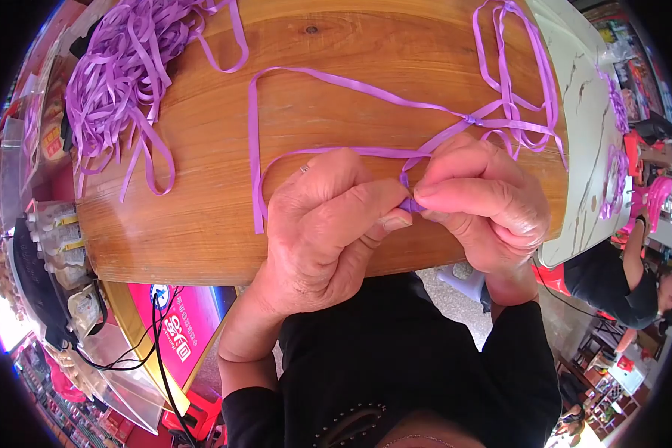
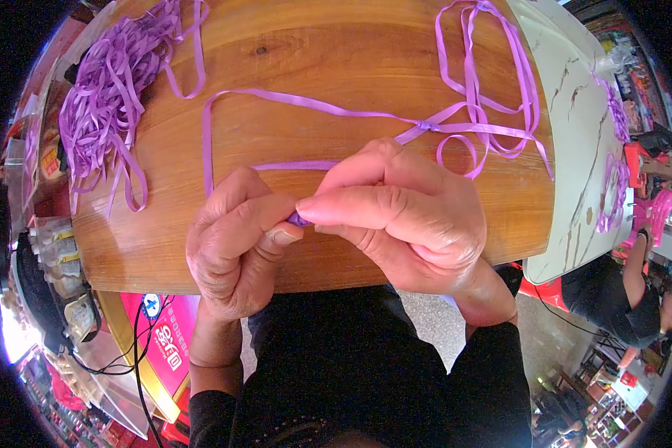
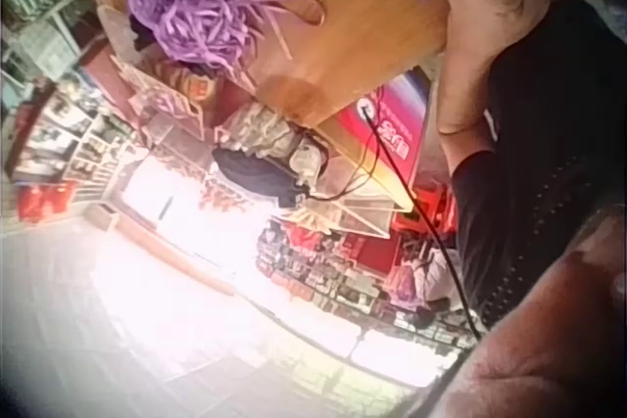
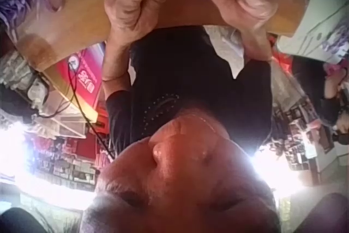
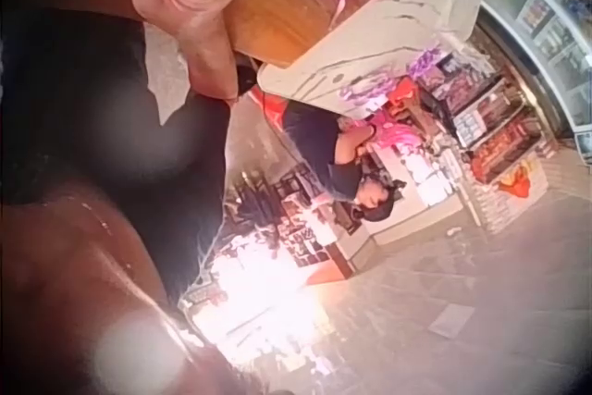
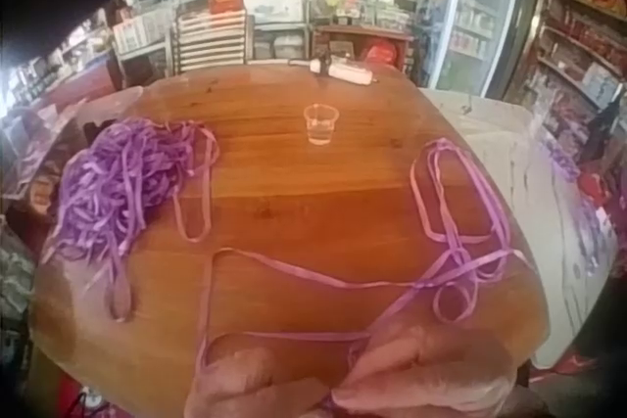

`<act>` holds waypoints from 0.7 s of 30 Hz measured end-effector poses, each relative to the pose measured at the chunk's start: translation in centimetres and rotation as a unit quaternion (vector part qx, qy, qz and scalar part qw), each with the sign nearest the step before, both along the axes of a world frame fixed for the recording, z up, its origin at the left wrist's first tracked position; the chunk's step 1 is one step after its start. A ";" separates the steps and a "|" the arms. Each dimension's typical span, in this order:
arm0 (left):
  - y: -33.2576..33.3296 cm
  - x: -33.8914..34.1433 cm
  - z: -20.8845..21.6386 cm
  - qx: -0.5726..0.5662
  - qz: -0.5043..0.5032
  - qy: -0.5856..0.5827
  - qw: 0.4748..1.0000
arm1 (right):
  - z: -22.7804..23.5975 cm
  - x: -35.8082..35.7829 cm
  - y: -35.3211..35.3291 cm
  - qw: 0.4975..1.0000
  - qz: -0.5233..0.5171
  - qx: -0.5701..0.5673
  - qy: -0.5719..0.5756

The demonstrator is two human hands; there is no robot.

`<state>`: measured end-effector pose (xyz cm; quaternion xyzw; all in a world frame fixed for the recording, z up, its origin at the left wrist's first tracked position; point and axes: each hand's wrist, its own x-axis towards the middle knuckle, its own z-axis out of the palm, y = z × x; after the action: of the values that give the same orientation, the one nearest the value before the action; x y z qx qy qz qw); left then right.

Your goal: The person ties knots in a purple ribbon by hand, pulling the material through loops to create small bundles. They repeat this process along the length of the ribbon, occasionally dipping their fingers into a small cup of liquid.

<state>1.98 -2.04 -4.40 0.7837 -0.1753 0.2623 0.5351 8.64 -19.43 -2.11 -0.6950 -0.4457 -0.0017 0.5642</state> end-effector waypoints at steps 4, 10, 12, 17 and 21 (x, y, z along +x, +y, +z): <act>-0.2 0.0 0.2 0.013 0.003 0.011 1.000 | 0.1 -0.2 0.2 0.999 -0.003 0.001 -0.034; -0.7 -0.2 0.1 0.032 0.039 0.021 0.999 | -0.1 0.0 0.2 0.998 -0.001 -0.001 -0.056; -0.7 -0.2 0.2 0.043 0.044 0.003 0.998 | 0.1 0.1 0.1 0.998 0.003 -0.009 -0.062; 0.1 -0.1 1.3 0.121 0.022 0.018 0.992 | 0.6 0.7 -0.5 0.996 0.039 -0.046 -0.071; -0.1 0.2 1.2 0.084 0.000 0.057 0.995 | 0.6 1.0 -0.3 0.995 0.049 -0.049 -0.074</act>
<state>2.15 -2.12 -3.17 0.8394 -0.1660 0.2014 0.4768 9.60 -19.76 -1.54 -0.6967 -0.5198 -0.0036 0.4944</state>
